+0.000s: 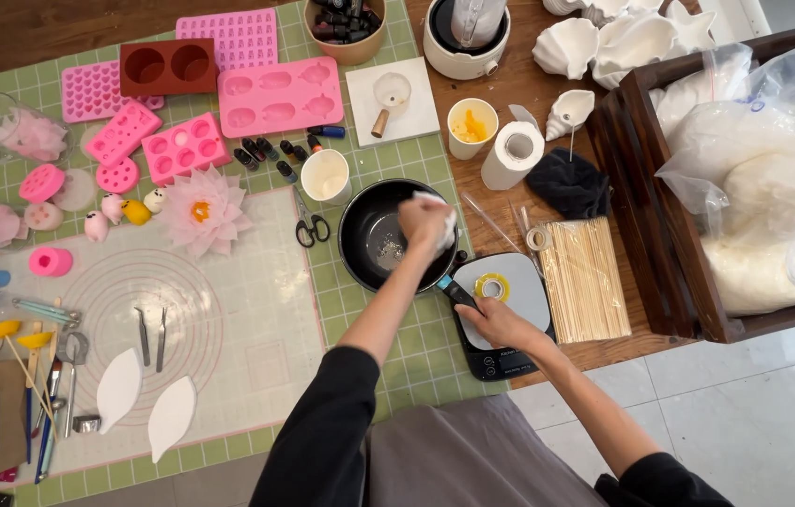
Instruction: Wiping out a melting pot with a paper towel in a candle-making studio.
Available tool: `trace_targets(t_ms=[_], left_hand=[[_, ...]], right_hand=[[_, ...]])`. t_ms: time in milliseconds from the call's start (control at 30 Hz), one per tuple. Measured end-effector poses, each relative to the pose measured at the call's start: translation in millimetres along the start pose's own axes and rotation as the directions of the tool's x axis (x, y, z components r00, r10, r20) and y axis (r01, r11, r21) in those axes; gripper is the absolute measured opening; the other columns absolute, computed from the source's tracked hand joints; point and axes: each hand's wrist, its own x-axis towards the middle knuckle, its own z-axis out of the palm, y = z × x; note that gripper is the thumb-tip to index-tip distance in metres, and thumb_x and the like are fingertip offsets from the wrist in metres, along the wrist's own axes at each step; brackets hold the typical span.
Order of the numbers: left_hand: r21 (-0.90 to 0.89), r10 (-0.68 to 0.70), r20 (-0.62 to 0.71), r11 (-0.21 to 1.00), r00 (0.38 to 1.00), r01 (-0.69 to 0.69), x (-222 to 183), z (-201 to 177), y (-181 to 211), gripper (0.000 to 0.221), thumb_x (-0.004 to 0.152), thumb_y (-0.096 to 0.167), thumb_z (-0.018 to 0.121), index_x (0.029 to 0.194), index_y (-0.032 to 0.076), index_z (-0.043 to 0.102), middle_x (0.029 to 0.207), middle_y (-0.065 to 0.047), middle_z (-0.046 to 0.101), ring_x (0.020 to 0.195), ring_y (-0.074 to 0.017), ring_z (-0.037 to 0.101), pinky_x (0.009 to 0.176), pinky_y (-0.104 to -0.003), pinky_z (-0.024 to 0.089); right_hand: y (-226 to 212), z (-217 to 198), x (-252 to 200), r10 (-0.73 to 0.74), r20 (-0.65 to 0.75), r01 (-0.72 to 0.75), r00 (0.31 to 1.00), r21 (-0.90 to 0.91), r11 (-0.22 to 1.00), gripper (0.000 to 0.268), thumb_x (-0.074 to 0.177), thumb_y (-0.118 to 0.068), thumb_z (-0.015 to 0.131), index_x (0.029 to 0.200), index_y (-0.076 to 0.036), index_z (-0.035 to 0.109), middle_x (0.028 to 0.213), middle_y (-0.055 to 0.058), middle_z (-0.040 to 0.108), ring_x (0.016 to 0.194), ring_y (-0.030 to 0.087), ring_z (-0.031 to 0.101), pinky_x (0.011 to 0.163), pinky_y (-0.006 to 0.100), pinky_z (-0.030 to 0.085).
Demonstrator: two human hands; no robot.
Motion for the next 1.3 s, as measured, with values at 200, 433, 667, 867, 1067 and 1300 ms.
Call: trace_targets(t_ms=[200,433,667,867,1067,1300], left_hand=[[-0.346,-0.246,-0.130,0.919,0.960,0.189,52,14,-22,0.011,0.066,0.002,0.084,0.071,-0.003,0.077,0.071,-0.014,0.076,0.058,-0.0181,0.069,0.056,-0.032,0.056],[-0.287,-0.265,0.033,0.921,0.964,0.263,52,22,-49,0.015,0.061,-0.002,0.086,0.072,-0.003,0.076,0.073,-0.011,0.075,0.060,-0.0163,0.069,0.053,-0.029,0.056],[-0.458,-0.312,-0.019,0.848,0.950,0.269,38,25,-53,0.016,0.063,-0.005,0.084,0.076,-0.006,0.074,0.075,-0.015,0.074,0.060,-0.0210,0.069,0.055,-0.035,0.057],[-0.461,-0.281,0.034,0.847,0.959,0.264,49,17,-50,0.012,0.065,-0.006,0.083,0.073,-0.003,0.076,0.075,-0.014,0.075,0.064,-0.0200,0.069,0.058,-0.033,0.058],[-0.329,-0.136,-0.058,0.938,0.989,0.110,-2,4,-33,0.010,0.070,0.000,0.084,0.079,0.000,0.081,0.078,-0.013,0.077,0.066,-0.0178,0.069,0.063,-0.031,0.056],[-0.112,0.059,0.022,0.992,0.998,-0.056,-29,-1,-16,0.030,0.067,-0.001,0.084,0.096,0.006,0.083,0.096,-0.010,0.079,0.084,-0.0148,0.073,0.079,-0.027,0.055]], right_hand=[[-3,3,-3,0.004,0.003,-0.003,1.000,-0.023,1.000,0.047,0.104,-0.040,0.055,0.075,-0.003,0.049,0.047,0.001,0.042,0.036,0.015,0.043,0.036,0.034,0.036],[3,5,-1,0.022,-0.018,-0.023,1.000,-0.020,1.000,0.045,0.103,-0.040,0.056,0.077,-0.004,0.052,0.047,0.001,0.044,0.037,0.015,0.044,0.038,0.035,0.037],[1,9,-4,0.004,-0.006,-0.004,1.000,-0.001,1.000,0.044,0.103,-0.040,0.056,0.079,-0.003,0.054,0.048,0.001,0.047,0.038,0.015,0.048,0.039,0.034,0.040],[-5,4,-3,0.013,-0.012,-0.013,1.000,-0.046,0.999,0.045,0.103,-0.041,0.056,0.080,-0.003,0.053,0.048,0.002,0.045,0.039,0.015,0.045,0.039,0.035,0.038],[8,11,2,0.017,-0.024,-0.018,1.000,-0.057,0.998,0.046,0.103,-0.041,0.056,0.079,-0.002,0.052,0.048,0.002,0.045,0.039,0.016,0.044,0.040,0.036,0.038],[0,8,2,0.028,-0.043,-0.031,0.999,-0.055,0.998,0.045,0.103,-0.042,0.056,0.079,-0.003,0.052,0.049,0.002,0.045,0.040,0.015,0.044,0.040,0.036,0.037]])
